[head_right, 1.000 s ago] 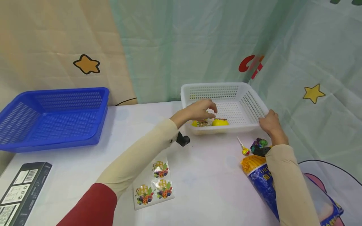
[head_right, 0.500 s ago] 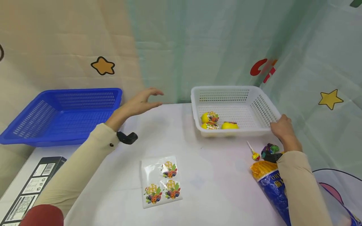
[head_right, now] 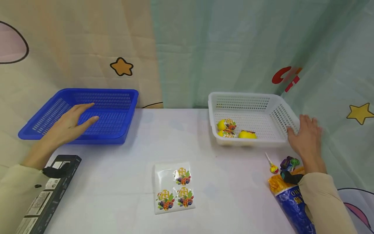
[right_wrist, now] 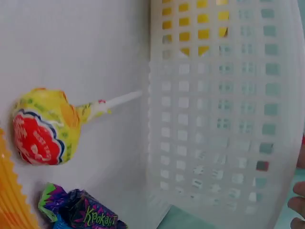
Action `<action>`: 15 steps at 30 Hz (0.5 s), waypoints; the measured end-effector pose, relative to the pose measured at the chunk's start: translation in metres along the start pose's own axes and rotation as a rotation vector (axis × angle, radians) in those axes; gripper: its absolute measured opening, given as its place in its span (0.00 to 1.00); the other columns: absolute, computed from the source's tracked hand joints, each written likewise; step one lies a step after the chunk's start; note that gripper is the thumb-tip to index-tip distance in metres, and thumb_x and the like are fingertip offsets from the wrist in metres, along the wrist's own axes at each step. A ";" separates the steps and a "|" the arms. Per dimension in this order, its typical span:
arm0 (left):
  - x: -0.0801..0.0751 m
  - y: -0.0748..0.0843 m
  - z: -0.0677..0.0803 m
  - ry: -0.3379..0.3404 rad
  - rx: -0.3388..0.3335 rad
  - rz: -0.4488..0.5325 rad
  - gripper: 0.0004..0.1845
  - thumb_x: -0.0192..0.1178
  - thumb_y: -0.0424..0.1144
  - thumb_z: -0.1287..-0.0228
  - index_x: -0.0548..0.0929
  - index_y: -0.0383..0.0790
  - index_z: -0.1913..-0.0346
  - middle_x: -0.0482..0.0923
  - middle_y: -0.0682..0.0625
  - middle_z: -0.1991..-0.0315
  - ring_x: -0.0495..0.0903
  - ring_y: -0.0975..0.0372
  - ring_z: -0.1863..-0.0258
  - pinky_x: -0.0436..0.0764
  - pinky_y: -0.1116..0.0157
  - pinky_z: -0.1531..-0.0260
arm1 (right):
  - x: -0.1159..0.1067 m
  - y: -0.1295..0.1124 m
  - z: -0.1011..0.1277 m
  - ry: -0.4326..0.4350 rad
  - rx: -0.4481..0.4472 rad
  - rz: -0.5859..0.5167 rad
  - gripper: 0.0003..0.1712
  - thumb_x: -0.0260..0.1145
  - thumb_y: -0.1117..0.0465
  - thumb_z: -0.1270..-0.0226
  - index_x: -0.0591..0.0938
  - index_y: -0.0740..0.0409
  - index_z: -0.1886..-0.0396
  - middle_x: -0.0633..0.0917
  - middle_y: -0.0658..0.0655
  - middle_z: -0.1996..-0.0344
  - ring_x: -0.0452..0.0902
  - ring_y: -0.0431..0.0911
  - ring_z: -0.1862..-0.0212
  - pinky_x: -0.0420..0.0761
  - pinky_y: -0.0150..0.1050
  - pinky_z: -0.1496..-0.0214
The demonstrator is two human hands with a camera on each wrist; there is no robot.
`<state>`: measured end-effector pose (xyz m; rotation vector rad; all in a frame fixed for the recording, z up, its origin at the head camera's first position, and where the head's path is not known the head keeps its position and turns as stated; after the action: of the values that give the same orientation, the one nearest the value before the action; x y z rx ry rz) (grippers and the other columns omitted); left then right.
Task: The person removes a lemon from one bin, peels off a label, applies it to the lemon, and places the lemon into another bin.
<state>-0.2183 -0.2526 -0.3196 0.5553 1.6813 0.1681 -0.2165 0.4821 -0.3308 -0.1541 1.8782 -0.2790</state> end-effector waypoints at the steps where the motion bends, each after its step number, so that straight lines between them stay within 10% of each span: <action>1: -0.002 -0.008 0.006 0.011 -0.008 -0.023 0.40 0.49 0.57 0.26 0.55 0.34 0.24 0.56 0.26 0.31 0.56 0.30 0.33 0.54 0.31 0.38 | 0.000 -0.005 0.001 -0.032 -0.022 0.025 0.43 0.48 0.48 0.25 0.46 0.71 0.24 0.46 0.77 0.27 0.27 0.72 0.26 0.29 0.67 0.29; 7: -0.006 -0.047 0.036 0.037 -0.024 -0.154 0.45 0.52 0.61 0.31 0.48 0.44 0.21 0.46 0.29 0.25 0.43 0.31 0.28 0.32 0.32 0.35 | 0.004 -0.030 0.001 -0.237 -0.098 0.089 0.47 0.43 0.32 0.27 0.38 0.50 0.21 0.30 0.70 0.26 0.09 0.73 0.33 0.15 0.73 0.41; 15: -0.003 -0.067 0.052 -0.022 -0.036 -0.204 0.49 0.54 0.63 0.35 0.37 0.57 0.21 0.30 0.35 0.22 0.29 0.30 0.29 0.23 0.29 0.41 | 0.008 -0.029 0.006 -0.314 -0.092 0.049 0.48 0.44 0.34 0.27 0.34 0.49 0.21 0.24 0.67 0.27 0.06 0.73 0.35 0.10 0.72 0.46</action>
<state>-0.1852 -0.3224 -0.3551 0.3550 1.6985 0.0442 -0.2140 0.4513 -0.3318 -0.2018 1.5811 -0.1261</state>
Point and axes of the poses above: each hand's wrist, its own z-axis away from the middle knuckle, its own x-axis out of the palm, y = z × x, the point moved 2 cm from there along -z, towards the middle knuckle
